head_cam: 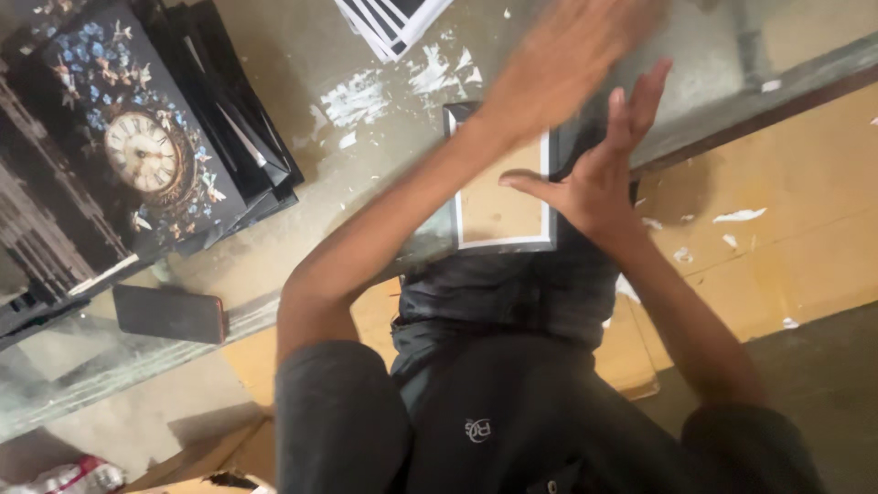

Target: The person assembles photo frames by placing a printed image into a black frame and securing it with a white backing. They repeatedly pick up a frame, insert the image, and press the backing to secure it, stacking completed frames on the table.

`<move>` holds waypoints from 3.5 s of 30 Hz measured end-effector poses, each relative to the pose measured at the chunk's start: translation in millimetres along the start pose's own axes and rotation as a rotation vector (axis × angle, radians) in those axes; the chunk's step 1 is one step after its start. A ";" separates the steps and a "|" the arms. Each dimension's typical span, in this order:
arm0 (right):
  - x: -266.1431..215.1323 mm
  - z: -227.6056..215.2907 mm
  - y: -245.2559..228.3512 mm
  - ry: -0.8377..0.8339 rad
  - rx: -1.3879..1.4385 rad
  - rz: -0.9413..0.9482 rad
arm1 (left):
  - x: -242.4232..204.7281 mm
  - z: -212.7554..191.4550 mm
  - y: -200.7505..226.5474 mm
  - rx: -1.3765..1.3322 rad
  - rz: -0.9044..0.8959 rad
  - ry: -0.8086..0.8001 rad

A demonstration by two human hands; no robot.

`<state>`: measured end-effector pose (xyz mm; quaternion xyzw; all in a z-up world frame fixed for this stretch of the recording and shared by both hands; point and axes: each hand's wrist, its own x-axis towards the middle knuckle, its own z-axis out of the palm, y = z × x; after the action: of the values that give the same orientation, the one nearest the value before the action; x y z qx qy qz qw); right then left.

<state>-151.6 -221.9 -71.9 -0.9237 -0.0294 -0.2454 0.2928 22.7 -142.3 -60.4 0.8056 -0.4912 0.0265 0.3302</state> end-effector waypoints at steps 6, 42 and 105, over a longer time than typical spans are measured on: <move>0.9 -9.5 -34.2 -0.010 0.063 0.125 | -1.6 -9.2 -2.2 -0.710 -0.128 0.260; 23.7 -5.7 -63.1 0.022 -0.010 0.148 | -167.9 -264.6 70.2 0.582 -0.821 0.330; 144.9 24.6 -4.8 0.072 -0.226 -0.094 | 38.4 -130.9 -67.2 -0.113 -0.335 0.105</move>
<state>-14.7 -217.2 -18.6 -0.9389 -0.0343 -0.2938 0.1758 133.7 -78.9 21.8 0.8538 -0.3332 -0.0146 0.3998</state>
